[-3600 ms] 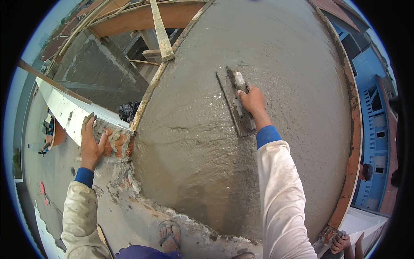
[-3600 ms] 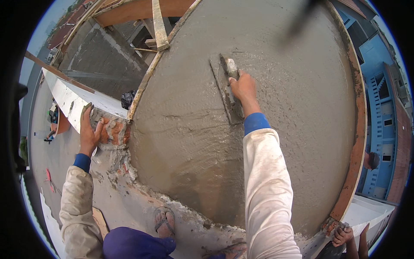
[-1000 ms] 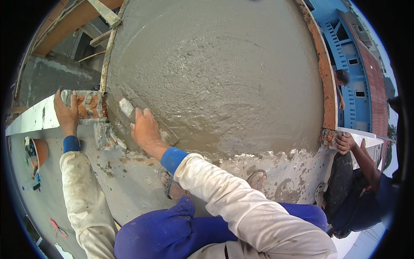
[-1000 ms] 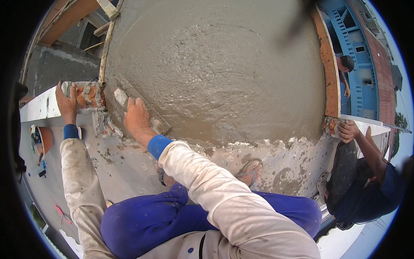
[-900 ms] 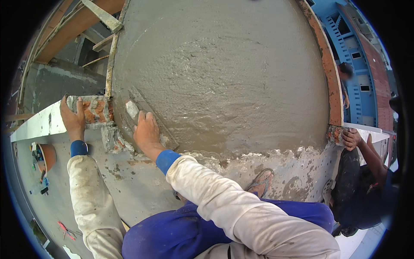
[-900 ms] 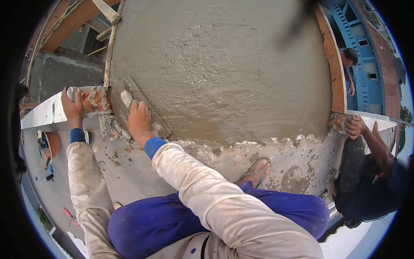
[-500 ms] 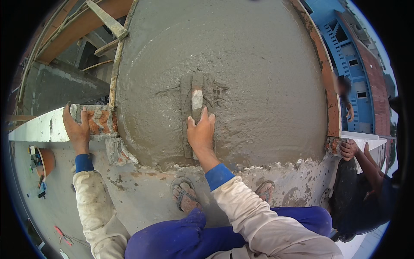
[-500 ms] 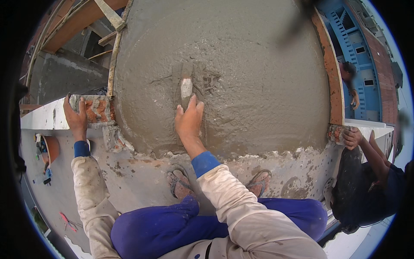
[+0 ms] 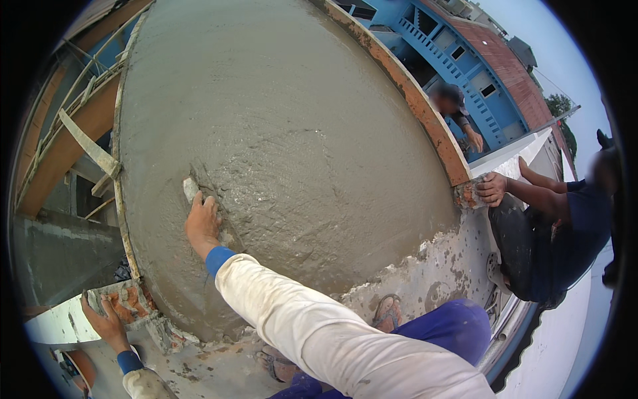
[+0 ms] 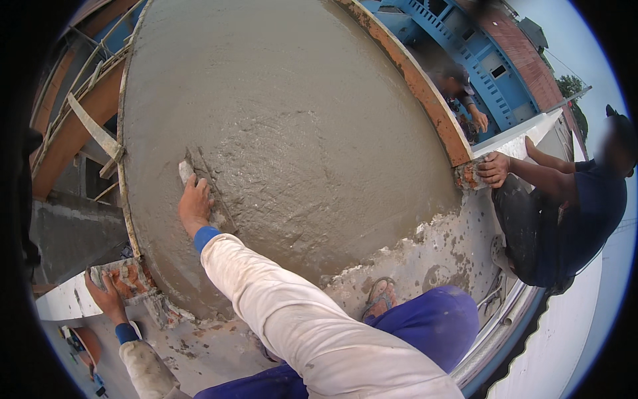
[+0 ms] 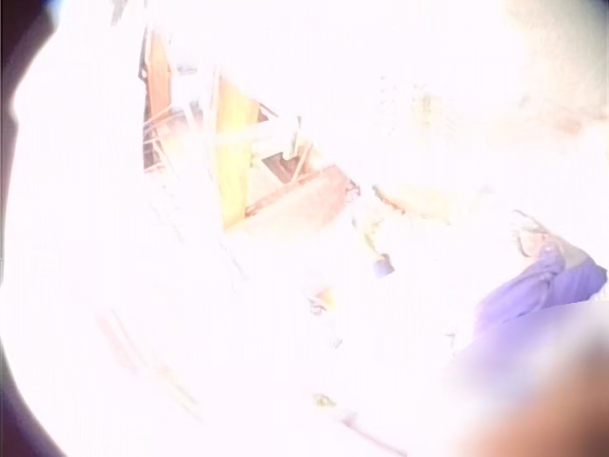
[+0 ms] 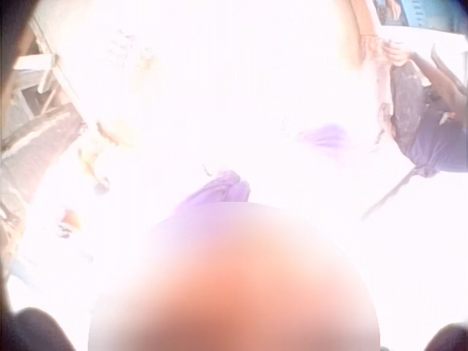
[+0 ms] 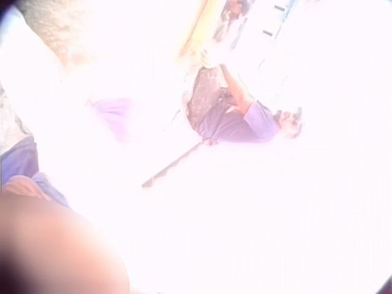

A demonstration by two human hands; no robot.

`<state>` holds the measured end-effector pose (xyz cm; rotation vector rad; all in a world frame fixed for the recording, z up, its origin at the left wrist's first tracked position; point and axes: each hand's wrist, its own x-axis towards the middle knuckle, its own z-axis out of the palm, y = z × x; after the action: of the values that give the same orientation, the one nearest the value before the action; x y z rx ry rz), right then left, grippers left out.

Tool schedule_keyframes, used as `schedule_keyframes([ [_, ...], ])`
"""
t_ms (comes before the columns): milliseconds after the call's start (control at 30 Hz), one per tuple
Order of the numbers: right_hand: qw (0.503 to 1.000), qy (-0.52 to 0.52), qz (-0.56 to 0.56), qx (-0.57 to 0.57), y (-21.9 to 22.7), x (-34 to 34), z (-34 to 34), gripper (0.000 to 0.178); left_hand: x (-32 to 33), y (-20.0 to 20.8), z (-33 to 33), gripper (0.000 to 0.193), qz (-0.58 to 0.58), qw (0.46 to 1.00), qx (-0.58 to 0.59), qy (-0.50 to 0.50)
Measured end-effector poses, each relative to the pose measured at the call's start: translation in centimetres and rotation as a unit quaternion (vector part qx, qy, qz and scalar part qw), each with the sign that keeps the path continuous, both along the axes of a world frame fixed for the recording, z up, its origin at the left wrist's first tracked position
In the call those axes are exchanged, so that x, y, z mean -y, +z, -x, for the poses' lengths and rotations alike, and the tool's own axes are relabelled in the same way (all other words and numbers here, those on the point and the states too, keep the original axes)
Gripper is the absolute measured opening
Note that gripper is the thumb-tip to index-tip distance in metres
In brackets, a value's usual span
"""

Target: The person smooths wet concrete on a rooftop using a trowel, then collects and stacks empty basins. The person walks across the roof and pours water from a basin onto the concrete surface.

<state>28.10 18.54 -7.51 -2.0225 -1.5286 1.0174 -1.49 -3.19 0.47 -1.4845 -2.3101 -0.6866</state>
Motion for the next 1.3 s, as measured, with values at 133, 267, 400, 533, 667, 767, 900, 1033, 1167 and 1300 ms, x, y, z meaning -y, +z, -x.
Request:
schedule_keyframes([
  [133,0.987,-0.160,0.013,-0.014,0.7,-6.0,-13.1,0.056,-0.2,-0.3,0.7,0.053,0.012,1.000,-0.012,-0.001],
  [267,0.958,-0.284,-0.004,0.028,0.0,-5.6,-29.1,0.056,-1.0,-0.5,1.2,0.054,0.017,1.000,-0.009,-0.001],
  [400,0.915,-0.377,-0.079,0.119,-0.2,-0.9,-43.3,0.046,-0.8,-0.1,1.0,0.057,0.026,0.999,-0.024,0.029],
  [533,0.917,-0.344,-0.091,0.181,1.0,2.9,-47.7,0.060,-0.8,0.2,-0.2,0.058,-0.002,1.000,-0.026,0.003],
  [667,0.993,-0.091,-0.061,0.050,1.2,3.4,-36.7,0.064,-0.7,0.8,-1.3,0.057,-0.018,0.999,-0.038,0.004],
  [767,0.992,0.007,-0.117,0.055,-0.2,6.6,-20.2,0.063,-0.6,1.3,-2.0,0.056,-0.021,0.999,-0.033,0.032],
  [900,0.990,0.109,-0.010,-0.088,0.9,13.3,-1.9,0.065,-0.8,1.5,-2.3,0.056,-0.003,0.999,-0.029,0.034],
  [1033,0.990,0.121,0.051,-0.049,2.2,17.5,5.8,0.065,-0.6,1.3,-1.8,0.055,0.005,1.000,-0.019,0.016],
  [1167,0.995,0.088,0.048,-0.003,0.7,16.0,1.7,0.061,-0.5,1.0,-1.6,0.056,0.008,1.000,-0.007,0.019],
  [1300,0.999,-0.003,-0.006,0.053,-0.2,12.8,-8.9,0.064,-0.7,1.2,-1.9,0.057,-0.005,1.000,-0.010,0.023],
])
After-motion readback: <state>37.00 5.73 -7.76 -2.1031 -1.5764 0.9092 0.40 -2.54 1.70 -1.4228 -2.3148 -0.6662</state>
